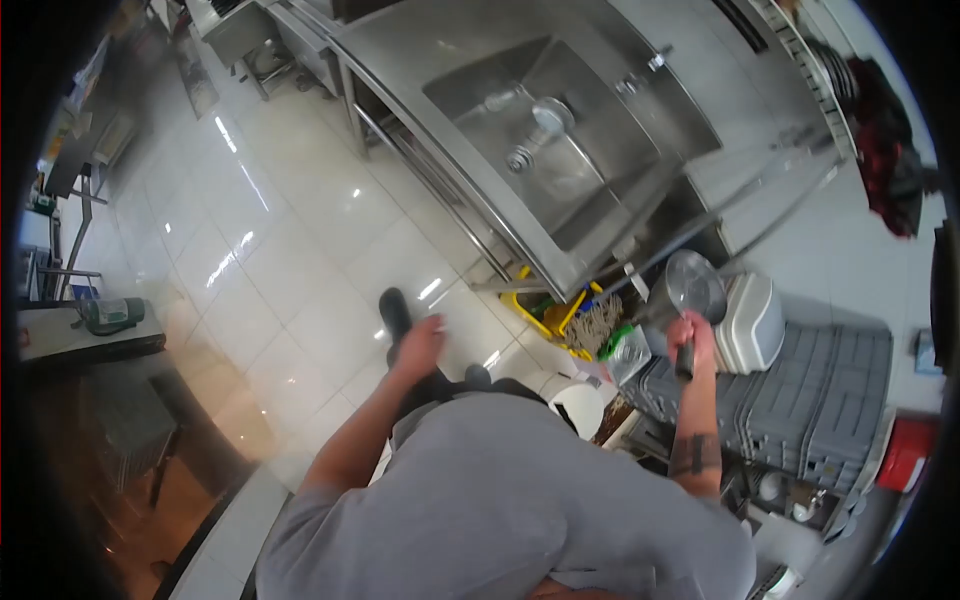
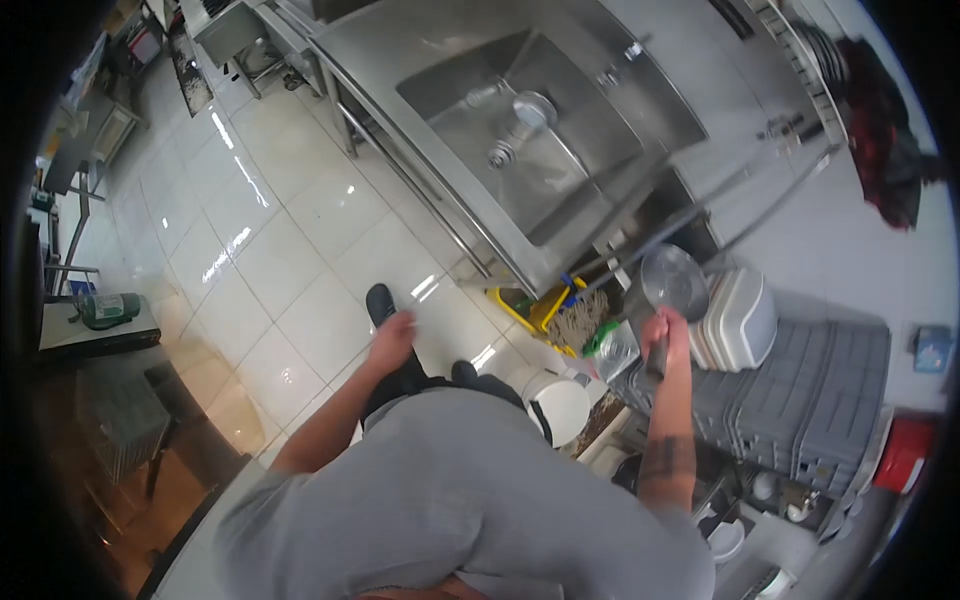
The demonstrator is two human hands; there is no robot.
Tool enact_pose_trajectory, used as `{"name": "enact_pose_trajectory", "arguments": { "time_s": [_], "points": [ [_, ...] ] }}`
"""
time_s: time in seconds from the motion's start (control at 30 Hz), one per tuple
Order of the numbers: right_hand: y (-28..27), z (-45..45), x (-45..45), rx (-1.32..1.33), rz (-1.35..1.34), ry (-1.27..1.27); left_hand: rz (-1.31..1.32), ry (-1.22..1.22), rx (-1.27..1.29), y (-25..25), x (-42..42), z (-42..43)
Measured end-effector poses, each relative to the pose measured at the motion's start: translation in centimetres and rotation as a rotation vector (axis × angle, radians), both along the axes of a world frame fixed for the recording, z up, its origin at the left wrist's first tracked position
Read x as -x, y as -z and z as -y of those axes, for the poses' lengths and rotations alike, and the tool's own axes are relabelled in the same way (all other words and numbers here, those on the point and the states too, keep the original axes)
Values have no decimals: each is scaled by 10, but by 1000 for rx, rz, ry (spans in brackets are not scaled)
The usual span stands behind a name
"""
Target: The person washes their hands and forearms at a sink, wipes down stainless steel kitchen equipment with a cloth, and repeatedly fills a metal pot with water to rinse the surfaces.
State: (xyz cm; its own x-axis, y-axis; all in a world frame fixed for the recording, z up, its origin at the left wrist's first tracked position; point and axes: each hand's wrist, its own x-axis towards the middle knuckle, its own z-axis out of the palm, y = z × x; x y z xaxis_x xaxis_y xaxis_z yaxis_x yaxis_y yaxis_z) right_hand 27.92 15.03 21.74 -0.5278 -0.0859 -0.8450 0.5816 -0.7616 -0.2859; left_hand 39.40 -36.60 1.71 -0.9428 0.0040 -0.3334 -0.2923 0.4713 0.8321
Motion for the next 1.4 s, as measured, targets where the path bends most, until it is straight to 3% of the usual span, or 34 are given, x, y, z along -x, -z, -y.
{"name": "enact_pose_trajectory", "arguments": {
  "time_s": [0.07,0.1,0.17,0.2,0.27,0.3,0.37,0.47,0.53,0.6,0.73,0.83,0.9,0.93,1.0,1.07,1.13,1.23,1.3,1.33,1.4],
  "points": [
    [-21,59,1,9,79,-8,14,43,-433,12,76,-42],
    [-34,93,4,26,147,14,85,5,-511,-14,113,-58],
    [-49,155,14,21,182,-34,204,-214,-582,27,181,-99],
    [-55,184,24,17,213,-73,201,-219,-593,14,212,-96],
    [-60,238,44,1,226,-115,306,-481,-645,-24,263,-74],
    [-59,264,51,-1,239,-152,307,-482,-650,-31,284,-57],
    [-46,307,70,-22,244,-206,314,-785,-629,-45,326,-24],
    [-35,370,103,-98,234,-342,220,-1025,-702,-68,384,37],
    [-31,412,123,-147,226,-414,206,-1096,-669,-61,423,74],
    [-33,452,144,-282,144,-514,-23,-1183,-664,-52,454,106],
    [-30,510,183,-354,123,-489,245,-1121,-558,-26,524,178],
    [-26,546,207,-335,136,-458,201,-1182,-507,-42,546,219],
    [-23,572,216,-412,93,-475,-189,-1064,-356,-34,544,221],
    [-22,580,217,-477,43,-480,-167,-1064,-359,-30,532,211],
    [-19,593,224,-424,15,-423,-258,-526,816,-22,515,192],
    [-14,595,221,-370,-13,-376,-354,-407,732,-27,481,178],
    [-9,589,218,-8,1,-238,-448,-310,652,-33,452,172],
    [-6,588,179,95,-87,-163,-549,-168,605,-29,412,174],
    [1,583,143,169,-183,-68,-830,562,340,-35,376,208],
    [5,579,120,187,-199,-46,-841,589,354,-37,356,224],
    [14,570,73,241,-274,1,-586,677,501,-36,323,258]
  ]
}}
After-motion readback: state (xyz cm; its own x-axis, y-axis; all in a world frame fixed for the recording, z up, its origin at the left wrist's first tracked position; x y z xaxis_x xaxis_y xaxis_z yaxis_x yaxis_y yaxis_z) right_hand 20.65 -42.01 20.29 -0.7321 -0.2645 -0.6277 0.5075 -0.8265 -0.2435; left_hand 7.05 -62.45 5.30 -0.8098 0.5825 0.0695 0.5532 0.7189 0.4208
